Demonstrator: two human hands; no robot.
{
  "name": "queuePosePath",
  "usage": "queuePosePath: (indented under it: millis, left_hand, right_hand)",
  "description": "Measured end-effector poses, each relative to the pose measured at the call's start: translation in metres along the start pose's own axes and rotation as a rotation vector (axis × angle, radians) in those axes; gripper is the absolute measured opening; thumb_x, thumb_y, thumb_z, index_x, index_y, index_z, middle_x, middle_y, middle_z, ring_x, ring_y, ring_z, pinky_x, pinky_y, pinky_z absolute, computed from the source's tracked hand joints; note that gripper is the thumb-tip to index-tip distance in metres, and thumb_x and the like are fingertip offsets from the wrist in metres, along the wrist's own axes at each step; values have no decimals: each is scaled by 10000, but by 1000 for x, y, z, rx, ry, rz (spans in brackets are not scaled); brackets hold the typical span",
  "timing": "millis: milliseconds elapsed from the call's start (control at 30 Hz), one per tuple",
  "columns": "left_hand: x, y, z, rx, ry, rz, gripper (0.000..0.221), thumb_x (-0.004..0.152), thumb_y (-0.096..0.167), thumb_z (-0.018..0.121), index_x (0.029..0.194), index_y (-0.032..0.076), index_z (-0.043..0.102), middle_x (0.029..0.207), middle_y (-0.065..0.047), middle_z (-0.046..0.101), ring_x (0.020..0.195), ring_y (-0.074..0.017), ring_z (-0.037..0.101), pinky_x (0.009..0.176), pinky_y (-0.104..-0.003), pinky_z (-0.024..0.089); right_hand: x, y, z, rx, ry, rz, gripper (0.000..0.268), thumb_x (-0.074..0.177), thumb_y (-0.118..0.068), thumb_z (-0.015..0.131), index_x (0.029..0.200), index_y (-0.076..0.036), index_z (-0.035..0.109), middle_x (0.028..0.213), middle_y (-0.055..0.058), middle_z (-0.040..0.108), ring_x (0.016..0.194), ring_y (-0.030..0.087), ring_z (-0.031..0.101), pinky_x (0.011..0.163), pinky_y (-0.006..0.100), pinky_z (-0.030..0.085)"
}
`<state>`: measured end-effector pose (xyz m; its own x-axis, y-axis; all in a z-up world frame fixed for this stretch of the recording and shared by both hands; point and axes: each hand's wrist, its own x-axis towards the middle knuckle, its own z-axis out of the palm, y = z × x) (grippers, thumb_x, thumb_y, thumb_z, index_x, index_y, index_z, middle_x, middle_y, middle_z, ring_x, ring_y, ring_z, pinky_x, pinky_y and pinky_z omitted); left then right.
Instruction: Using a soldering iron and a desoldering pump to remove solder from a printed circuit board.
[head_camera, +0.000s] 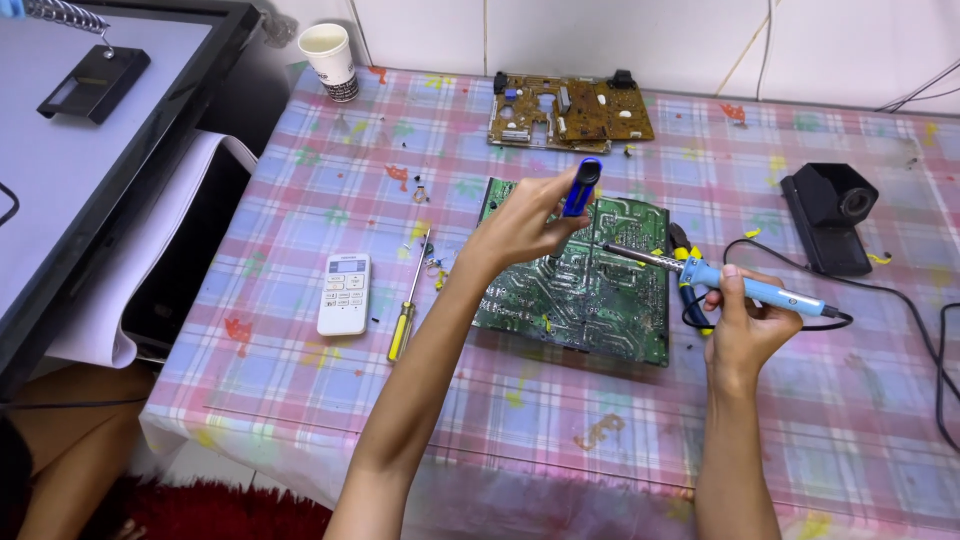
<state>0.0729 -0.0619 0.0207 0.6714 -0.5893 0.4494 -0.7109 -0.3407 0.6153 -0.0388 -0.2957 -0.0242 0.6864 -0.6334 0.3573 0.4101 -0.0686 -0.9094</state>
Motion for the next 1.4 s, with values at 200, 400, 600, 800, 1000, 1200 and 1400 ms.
queuePosePath:
  millis: [200, 400, 600, 800, 1000, 1200, 1400]
  left_hand:
    - [-4, 3, 3, 31, 111, -39, 475, 852, 228, 611, 1260, 118, 394, 845, -49, 659, 607, -158, 589, 635, -306, 516]
    - [-51, -33, 18, -87, 654, -125, 296, 901, 227, 577, 1111, 61, 449, 871, -125, 611, 805, -288, 650, 681, -358, 580]
    - [-95, -1, -20, -317, 920, -174, 153, 970, 162, 439, 1088, 71, 403, 880, -61, 563, 870, -225, 604, 865, -387, 490]
    - [-121, -21, -23, -378, 943, -64, 572, 788, 696, 439, 702, 130, 455, 562, 22, 375, 499, -74, 353, 512, -198, 338]
    - [-127, -36, -16, -431, 898, -48, 710, 698, 808, 348, 500, 128, 389, 424, 22, 308, 382, -86, 292, 415, -200, 274]
    - [-126, -13, -20, -430, 958, -139, 453, 776, 573, 485, 799, 139, 357, 443, 41, 276, 388, -45, 280, 397, -186, 229]
    - [-122, 1, -22, -582, 1025, -112, 268, 840, 154, 430, 839, 173, 163, 734, -5, 175, 581, -102, 256, 574, -227, 391]
  right_hand:
    - [-4, -2, 4, 44, -21, 20, 135, 875, -71, 670, 829, 3, 566, 700, 82, 557, 527, 131, 534, 474, 206, 464]
    - [-7, 18, 9, 63, -48, -68, 126, 869, -19, 706, 858, 56, 605, 663, 121, 523, 483, 163, 572, 452, 254, 507]
    - [-10, 19, 12, 21, -95, -81, 144, 865, -32, 711, 866, 67, 607, 634, 120, 535, 494, 158, 576, 457, 253, 511]
    - [-11, 24, 13, 2, -118, -84, 147, 860, -36, 711, 863, 67, 607, 614, 127, 535, 484, 157, 569, 454, 252, 506]
    - [-12, 26, 15, -4, -128, -89, 140, 869, -28, 705, 863, 75, 609, 618, 136, 549, 476, 156, 565, 454, 254, 505]
    - [31, 46, 19, -45, -187, 19, 93, 833, 7, 679, 824, 61, 605, 621, 115, 521, 460, 157, 554, 413, 250, 479]
    - [73, 16, 48, -133, -412, 215, 140, 856, -39, 637, 738, -15, 566, 616, 63, 527, 476, 96, 495, 404, 173, 394]
